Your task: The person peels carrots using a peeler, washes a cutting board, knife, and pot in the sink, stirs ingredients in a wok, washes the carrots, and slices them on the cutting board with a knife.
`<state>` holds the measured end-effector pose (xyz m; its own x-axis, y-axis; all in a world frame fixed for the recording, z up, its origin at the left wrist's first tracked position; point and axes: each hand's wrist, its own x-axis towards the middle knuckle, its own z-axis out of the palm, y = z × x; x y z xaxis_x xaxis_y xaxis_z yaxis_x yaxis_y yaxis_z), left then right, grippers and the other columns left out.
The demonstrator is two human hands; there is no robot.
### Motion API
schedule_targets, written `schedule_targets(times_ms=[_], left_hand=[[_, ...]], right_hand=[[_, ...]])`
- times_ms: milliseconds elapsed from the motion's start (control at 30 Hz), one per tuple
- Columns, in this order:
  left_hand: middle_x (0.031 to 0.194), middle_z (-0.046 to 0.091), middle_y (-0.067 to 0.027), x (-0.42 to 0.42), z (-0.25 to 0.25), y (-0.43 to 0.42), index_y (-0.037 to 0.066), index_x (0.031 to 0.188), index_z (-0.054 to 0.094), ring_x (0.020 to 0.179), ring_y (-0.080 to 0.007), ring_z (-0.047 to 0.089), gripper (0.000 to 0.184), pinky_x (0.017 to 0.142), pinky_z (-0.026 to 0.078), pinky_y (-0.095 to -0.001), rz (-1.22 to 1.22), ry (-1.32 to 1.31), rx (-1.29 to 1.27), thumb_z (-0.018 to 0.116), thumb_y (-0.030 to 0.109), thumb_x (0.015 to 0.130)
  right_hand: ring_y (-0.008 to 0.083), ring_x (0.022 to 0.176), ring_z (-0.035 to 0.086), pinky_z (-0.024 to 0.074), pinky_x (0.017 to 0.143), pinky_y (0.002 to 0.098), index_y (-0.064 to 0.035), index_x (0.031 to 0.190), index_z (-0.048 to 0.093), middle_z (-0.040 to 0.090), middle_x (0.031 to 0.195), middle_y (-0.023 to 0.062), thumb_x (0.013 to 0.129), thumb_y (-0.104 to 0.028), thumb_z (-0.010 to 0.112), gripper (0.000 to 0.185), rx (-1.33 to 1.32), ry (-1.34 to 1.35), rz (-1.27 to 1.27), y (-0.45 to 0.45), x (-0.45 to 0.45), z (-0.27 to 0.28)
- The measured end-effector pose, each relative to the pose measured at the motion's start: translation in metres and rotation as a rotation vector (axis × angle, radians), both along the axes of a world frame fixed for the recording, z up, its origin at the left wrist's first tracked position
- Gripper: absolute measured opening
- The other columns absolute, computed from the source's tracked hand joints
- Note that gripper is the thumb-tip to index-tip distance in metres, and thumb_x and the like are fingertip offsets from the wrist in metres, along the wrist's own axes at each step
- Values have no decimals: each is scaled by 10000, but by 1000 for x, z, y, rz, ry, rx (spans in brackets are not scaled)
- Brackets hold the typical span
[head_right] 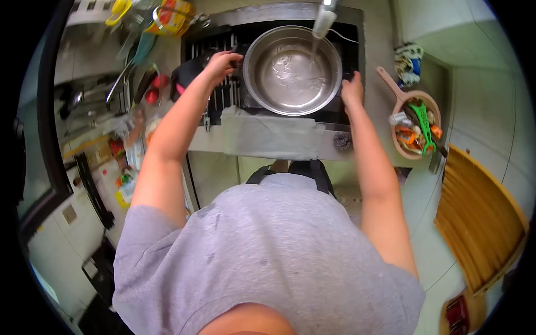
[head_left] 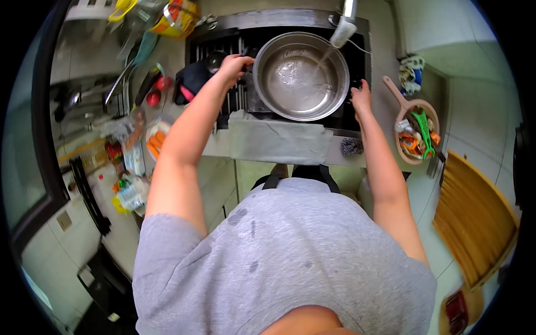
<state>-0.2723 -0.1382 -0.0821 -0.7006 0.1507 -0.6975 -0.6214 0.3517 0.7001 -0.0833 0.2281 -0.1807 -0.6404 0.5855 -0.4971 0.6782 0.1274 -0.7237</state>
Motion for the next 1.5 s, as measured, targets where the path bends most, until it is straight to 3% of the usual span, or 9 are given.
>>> schedule_targets(times_ms=[233, 367, 500, 667, 933, 1133, 1267, 1333, 1500], left_hand=[[1096, 659, -143, 26, -21, -7, -5, 1198, 617, 1012, -235, 618, 547, 862, 491, -364, -207, 181, -409, 740, 253, 732], [953, 641, -179, 74, 65, 34, 52, 884, 670, 925, -345, 609, 228, 796, 511, -447, -83, 1014, -578, 692, 110, 664], [723, 626, -138, 103, 31, 70, 95, 683, 645, 780, -337, 625, 20, 675, 490, -453, -111, 1141, -341, 640, 84, 667], [1343, 511, -213, 157, 68, 69, 47, 1273, 587, 1162, -454, 542, 597, 983, 479, -453, -211, 768, -602, 761, 244, 737], [951, 715, -177, 190, 216, -39, 3, 1103, 665, 894, -282, 698, 369, 808, 558, -384, 160, 1054, 318, 709, 218, 807], [1077, 678, -25, 342, 170, -162, 100, 1014, 706, 1072, -248, 619, 297, 954, 475, -435, 118, 1139, -673, 703, 235, 748], [1125, 652, -114, 534, 220, -306, 102, 1161, 660, 1083, -319, 597, 358, 938, 482, -424, 657, 949, -844, 672, 204, 818], [954, 678, -121, 624, 204, -413, 101, 1166, 651, 910, -334, 648, 350, 819, 529, -414, 870, 898, -1199, 657, 210, 833], [1142, 667, -158, 813, 145, -663, 28, 1133, 664, 1072, -343, 628, 461, 883, 510, -437, 910, -71, -1465, 637, 425, 899]], right_hand=[[350, 1113, 588, 449, 970, 418, -74, 1373, 502, 617, 1200, 220, 806, -190, 663, 601, 395, 28, 288, -6, 2, 47], [314, 797, 556, 451, 724, 431, -70, 776, 551, 554, 815, 112, 662, -73, 702, 189, 691, 365, 621, -60, 3, 127], [231, 653, 528, 441, 622, 313, -16, 818, 551, 509, 726, 98, 690, 88, 604, 173, 409, 511, 933, -111, -5, 125], [166, 1081, 598, 466, 910, 282, -36, 1512, 258, 601, 1242, 121, 815, -78, 759, 859, 5, -77, 1323, -108, -40, 129], [256, 1089, 605, 472, 987, 434, -9, 1397, 435, 563, 1305, 140, 996, -185, 470, 440, -1537, 371, 1119, -144, -71, 255], [224, 984, 660, 515, 837, 382, -127, 1147, 683, 661, 1158, 149, 961, -337, 555, 309, 310, 159, 1650, -191, -98, 191], [260, 1043, 659, 516, 903, 418, -89, 1316, 574, 666, 1178, 136, 989, -371, 516, 436, -405, -231, 1187, -238, -68, 223], [268, 1071, 655, 526, 914, 419, -74, 1315, 569, 639, 1236, 148, 983, -354, 538, 435, 1060, -186, 1557, -268, -19, 193], [244, 1023, 671, 546, 859, 371, -74, 1302, 582, 668, 1190, 131, 1004, -305, 517, 383, -738, -250, 1214, -328, 103, 212]])
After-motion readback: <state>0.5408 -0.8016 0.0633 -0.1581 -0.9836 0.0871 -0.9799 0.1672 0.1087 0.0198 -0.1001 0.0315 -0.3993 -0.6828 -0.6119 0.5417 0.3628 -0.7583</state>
